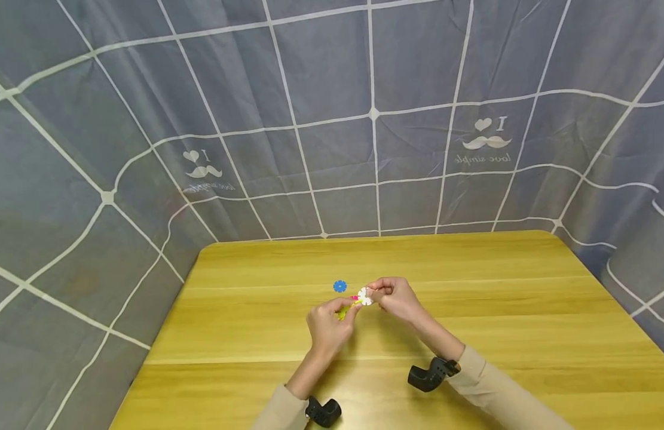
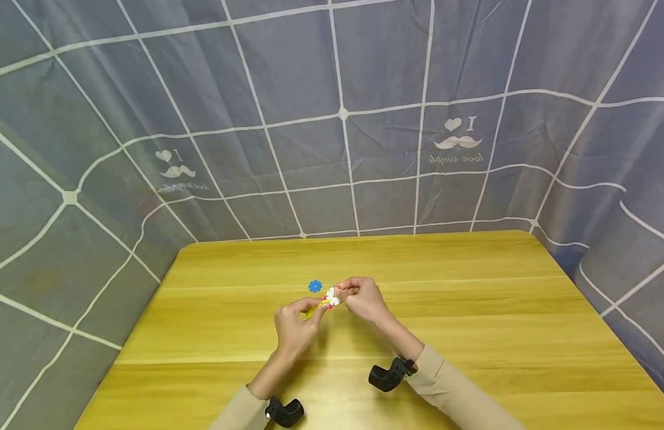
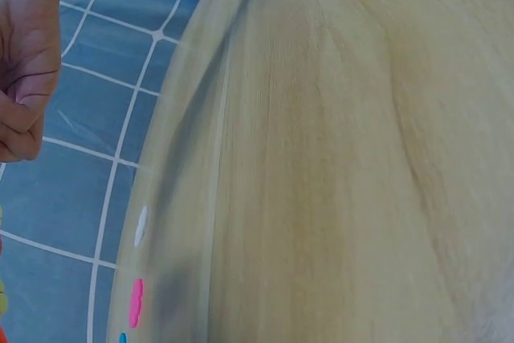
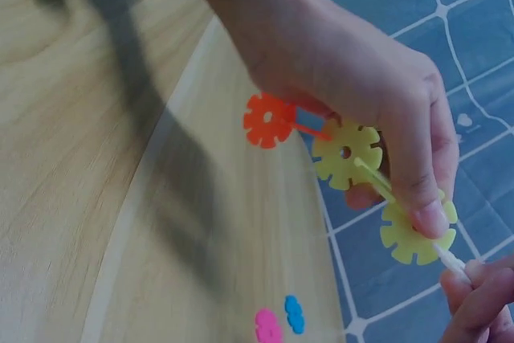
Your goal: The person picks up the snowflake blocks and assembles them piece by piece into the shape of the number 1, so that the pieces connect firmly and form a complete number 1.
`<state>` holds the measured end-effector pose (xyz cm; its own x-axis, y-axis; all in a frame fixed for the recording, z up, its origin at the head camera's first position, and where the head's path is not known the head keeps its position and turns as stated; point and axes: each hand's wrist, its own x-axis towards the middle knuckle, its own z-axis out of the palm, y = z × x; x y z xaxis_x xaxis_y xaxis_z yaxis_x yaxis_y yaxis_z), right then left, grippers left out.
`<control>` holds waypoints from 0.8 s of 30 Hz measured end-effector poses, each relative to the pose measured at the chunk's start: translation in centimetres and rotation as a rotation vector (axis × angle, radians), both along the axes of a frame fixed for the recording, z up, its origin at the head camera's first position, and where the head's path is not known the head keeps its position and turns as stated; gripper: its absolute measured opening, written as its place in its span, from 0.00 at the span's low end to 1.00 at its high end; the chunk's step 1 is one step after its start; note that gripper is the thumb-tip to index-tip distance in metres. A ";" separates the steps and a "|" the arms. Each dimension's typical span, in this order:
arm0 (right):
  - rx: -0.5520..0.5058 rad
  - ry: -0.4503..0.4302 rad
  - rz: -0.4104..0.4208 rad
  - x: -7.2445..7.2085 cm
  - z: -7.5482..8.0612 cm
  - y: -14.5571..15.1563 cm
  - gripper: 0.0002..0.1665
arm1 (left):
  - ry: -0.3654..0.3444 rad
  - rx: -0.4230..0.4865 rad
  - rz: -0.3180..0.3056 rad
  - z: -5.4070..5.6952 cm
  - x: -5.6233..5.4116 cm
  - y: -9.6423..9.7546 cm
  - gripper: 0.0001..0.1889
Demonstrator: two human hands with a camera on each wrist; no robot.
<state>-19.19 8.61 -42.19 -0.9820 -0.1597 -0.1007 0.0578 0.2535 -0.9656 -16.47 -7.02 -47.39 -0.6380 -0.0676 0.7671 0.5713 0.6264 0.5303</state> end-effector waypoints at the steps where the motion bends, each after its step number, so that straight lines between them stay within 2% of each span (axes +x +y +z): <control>1: -0.001 -0.004 0.001 0.0 -0.1 0.0 0.08 | 0.003 0.000 0.007 0.0 0.0 0.0 0.05; 10: -0.009 -0.001 -0.028 -0.1 -0.2 0.1 0.09 | 0.017 -0.009 -0.004 -0.1 -0.4 0.2 0.04; 18: -0.068 -0.042 -0.049 0.0 -0.2 0.1 0.09 | 0.060 -0.019 0.008 0.1 -0.6 0.5 0.05; 24: -0.058 -0.023 -0.022 -0.4 0.0 0.4 0.10 | 0.050 -0.046 0.010 0.6 -1.0 0.4 0.05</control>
<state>-19.61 9.01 -42.19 -0.9830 -0.1438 -0.1145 0.0852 0.1956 -0.9770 -17.44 -6.65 -46.80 -0.5980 -0.0378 0.8006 0.5903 0.6550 0.4718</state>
